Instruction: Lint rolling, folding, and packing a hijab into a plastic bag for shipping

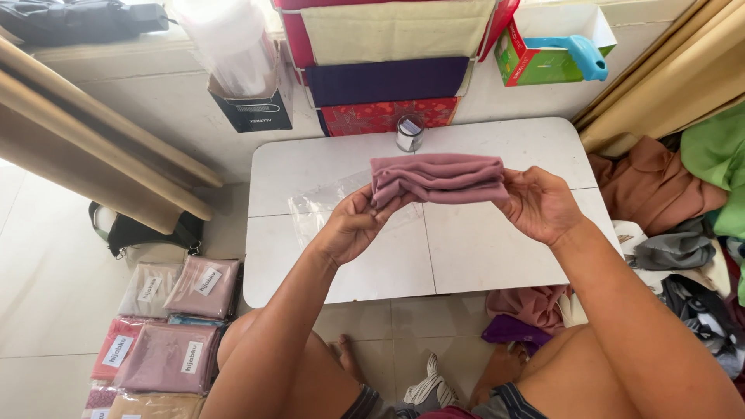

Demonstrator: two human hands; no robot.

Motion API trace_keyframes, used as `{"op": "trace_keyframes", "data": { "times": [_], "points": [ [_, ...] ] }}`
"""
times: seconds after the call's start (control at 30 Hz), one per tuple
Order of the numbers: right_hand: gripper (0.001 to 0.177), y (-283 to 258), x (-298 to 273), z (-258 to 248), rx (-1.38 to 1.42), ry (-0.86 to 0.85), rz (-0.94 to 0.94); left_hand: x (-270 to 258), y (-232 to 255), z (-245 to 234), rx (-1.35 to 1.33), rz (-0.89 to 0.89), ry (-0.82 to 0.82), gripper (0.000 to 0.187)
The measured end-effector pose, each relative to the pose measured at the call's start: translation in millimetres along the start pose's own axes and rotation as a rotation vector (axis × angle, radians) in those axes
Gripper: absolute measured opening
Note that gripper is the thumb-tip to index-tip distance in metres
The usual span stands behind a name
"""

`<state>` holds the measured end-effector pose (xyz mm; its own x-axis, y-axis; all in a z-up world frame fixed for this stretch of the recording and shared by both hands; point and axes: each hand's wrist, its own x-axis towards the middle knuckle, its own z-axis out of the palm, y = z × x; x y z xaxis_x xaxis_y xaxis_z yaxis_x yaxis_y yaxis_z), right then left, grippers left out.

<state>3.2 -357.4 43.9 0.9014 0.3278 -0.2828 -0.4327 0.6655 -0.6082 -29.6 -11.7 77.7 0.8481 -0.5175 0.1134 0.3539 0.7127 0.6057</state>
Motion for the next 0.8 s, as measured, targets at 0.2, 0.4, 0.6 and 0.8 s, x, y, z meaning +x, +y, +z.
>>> {"op": "trace_keyframes", "data": {
  "times": [0.2, 0.4, 0.6, 0.8],
  "points": [
    [0.086, 10, -28, 52, -0.595, -0.121, -0.143, 18, -42, -56, 0.227, 0.076, 0.342, 0.051],
    [0.048, 41, -23, 68, -0.838, 0.192, -0.306, 15, -21, -3, 0.347, -0.022, 0.512, 0.031],
    [0.009, 28, -12, 59, -0.821, 0.093, -0.419, 12, -9, -7, 0.678, 0.145, 0.496, 0.025],
    [0.012, 29, -14, 75, -0.817, 0.007, -0.325, 6, 0, 13, 0.549, 0.261, 0.455, 0.026]
  ]
}}
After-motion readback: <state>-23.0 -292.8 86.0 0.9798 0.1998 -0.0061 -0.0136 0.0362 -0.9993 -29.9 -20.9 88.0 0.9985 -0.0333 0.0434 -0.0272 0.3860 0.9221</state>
